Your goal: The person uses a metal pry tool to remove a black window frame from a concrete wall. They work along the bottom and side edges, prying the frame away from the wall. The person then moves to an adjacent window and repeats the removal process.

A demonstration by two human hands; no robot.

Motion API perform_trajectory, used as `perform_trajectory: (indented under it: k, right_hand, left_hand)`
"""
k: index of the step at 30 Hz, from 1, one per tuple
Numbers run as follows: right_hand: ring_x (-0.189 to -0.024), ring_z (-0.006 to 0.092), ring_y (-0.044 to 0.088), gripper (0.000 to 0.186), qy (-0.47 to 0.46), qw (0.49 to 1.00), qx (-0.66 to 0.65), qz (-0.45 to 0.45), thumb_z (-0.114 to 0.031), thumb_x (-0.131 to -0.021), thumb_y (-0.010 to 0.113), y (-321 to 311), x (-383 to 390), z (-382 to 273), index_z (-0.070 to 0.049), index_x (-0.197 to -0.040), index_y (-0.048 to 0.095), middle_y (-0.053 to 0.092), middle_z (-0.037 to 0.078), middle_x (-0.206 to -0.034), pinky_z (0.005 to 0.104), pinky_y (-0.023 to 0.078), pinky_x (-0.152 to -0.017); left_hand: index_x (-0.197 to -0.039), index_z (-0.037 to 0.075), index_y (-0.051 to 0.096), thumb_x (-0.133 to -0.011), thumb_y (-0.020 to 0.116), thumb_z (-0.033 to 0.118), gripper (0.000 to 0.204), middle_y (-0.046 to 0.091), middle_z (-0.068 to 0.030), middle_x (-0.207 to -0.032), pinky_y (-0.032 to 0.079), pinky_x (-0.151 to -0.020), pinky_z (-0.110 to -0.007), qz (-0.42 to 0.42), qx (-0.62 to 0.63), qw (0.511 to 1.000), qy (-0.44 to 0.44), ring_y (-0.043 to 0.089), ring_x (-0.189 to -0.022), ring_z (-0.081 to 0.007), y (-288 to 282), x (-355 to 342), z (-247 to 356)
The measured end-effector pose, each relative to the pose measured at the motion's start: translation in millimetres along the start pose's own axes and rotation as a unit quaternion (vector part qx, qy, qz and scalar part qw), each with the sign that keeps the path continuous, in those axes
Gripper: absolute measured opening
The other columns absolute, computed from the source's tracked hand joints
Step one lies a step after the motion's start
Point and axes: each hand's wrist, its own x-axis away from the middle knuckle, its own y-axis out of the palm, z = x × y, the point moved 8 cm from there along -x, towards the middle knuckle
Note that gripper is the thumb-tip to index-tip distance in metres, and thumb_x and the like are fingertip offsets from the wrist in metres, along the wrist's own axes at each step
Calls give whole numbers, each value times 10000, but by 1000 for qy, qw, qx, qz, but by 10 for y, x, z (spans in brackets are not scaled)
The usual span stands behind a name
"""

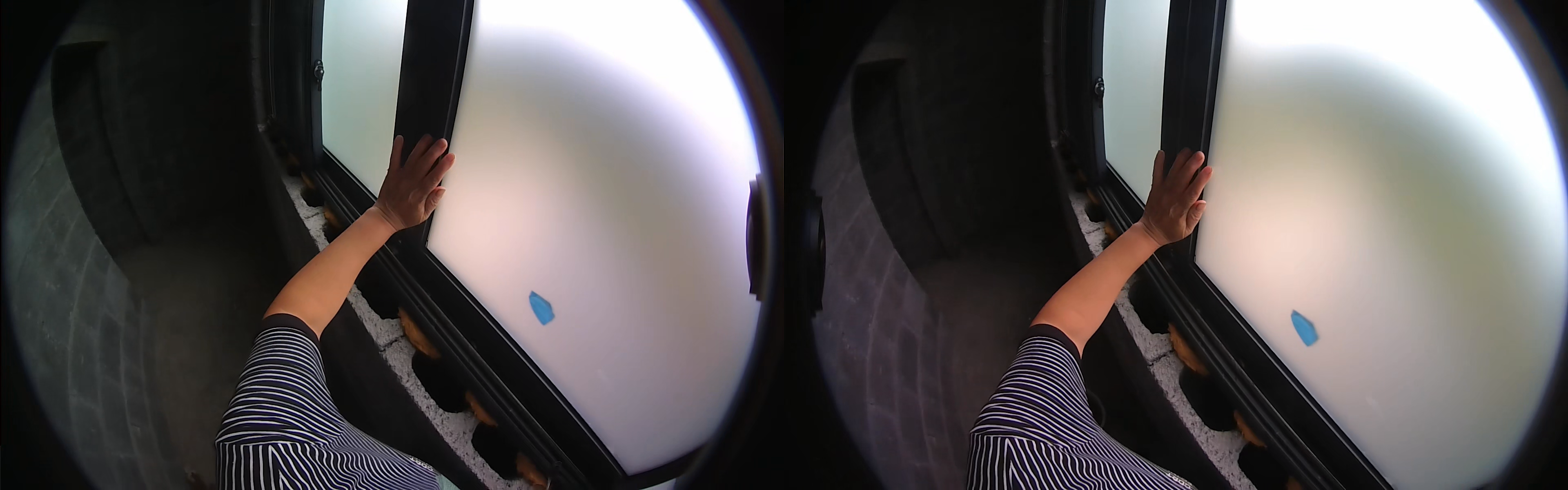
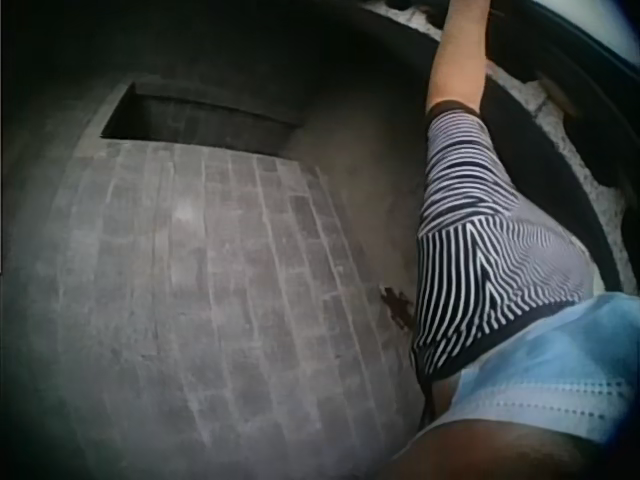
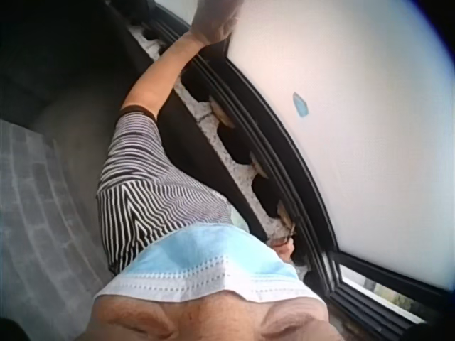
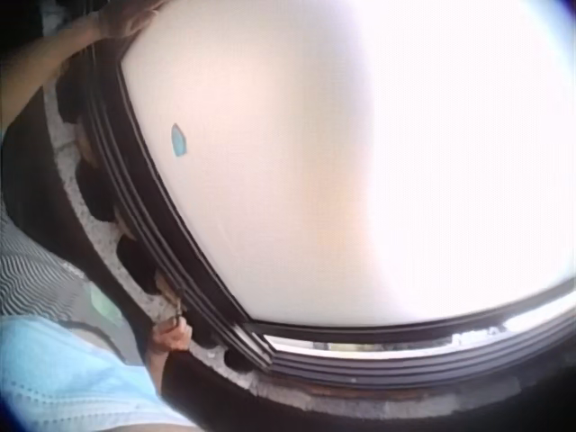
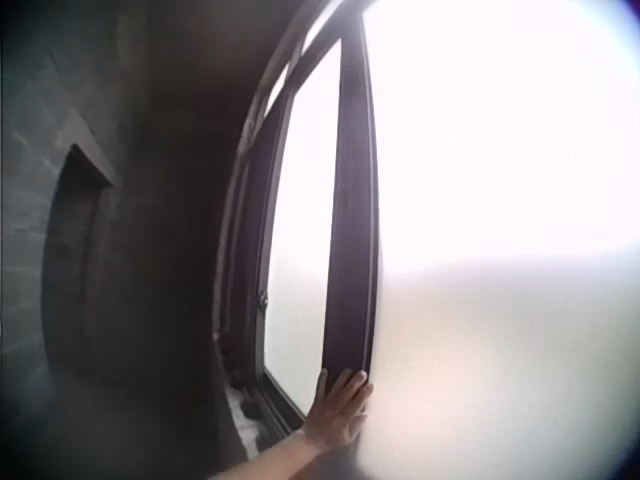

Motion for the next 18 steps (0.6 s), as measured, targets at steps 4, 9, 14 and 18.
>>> perform_trajectory:
  k: [4, 9, 14, 18]
  right_hand:
    - [-651, 308, 657, 264, -13, 999, 40, -12, -236, -1012, 612, -2, -11, -82, -67, -851, 735, 682, 126, -802, 423, 517, -558]
    - [-679, 366, 640, 263, 27, 995, -38, -88, -273, -1027, 582, 100, 124, 54, -41, -973, 693, 661, 152, -843, 450, 500, -577]
    - [-659, 374, 624, 246, 34, 994, -43, -95, -252, -1030, 578, 66, 37, 29, -32, -986, 680, 648, 154, -829, 459, 484, -567]
    - [-636, 375, 616, 239, 12, 997, -29, -67, -230, -1032, 571, 25, -45, -47, -22, -974, 673, 642, 155, -815, 448, 477, -549]
  left_hand:
    - [-1620, 180, 225, -1073, 342, 336, 581, 286, -73, -1656, 164, -1200, -642, -33, -26, 999, -19, 405, -1442, -343, 11, 112, -211]
    - [-1631, 185, 174, -1032, 462, 283, 671, 207, -33, -1688, 187, -1220, -594, -83, -69, 994, -20, 341, -1487, -304, 56, 233, -503]
    - [-1636, 198, 134, -1024, 496, 259, 714, 166, -8, -1698, 211, -1224, -584, -113, -99, 988, -32, 308, -1505, -273, 69, 272, -730]
    - [-1638, 243, 86, -1019, 521, 284, 757, 133, 42, -1701, 223, -1223, -587, -116, -133, 983, -47, 312, -1499, -250, 46, 340, -982]
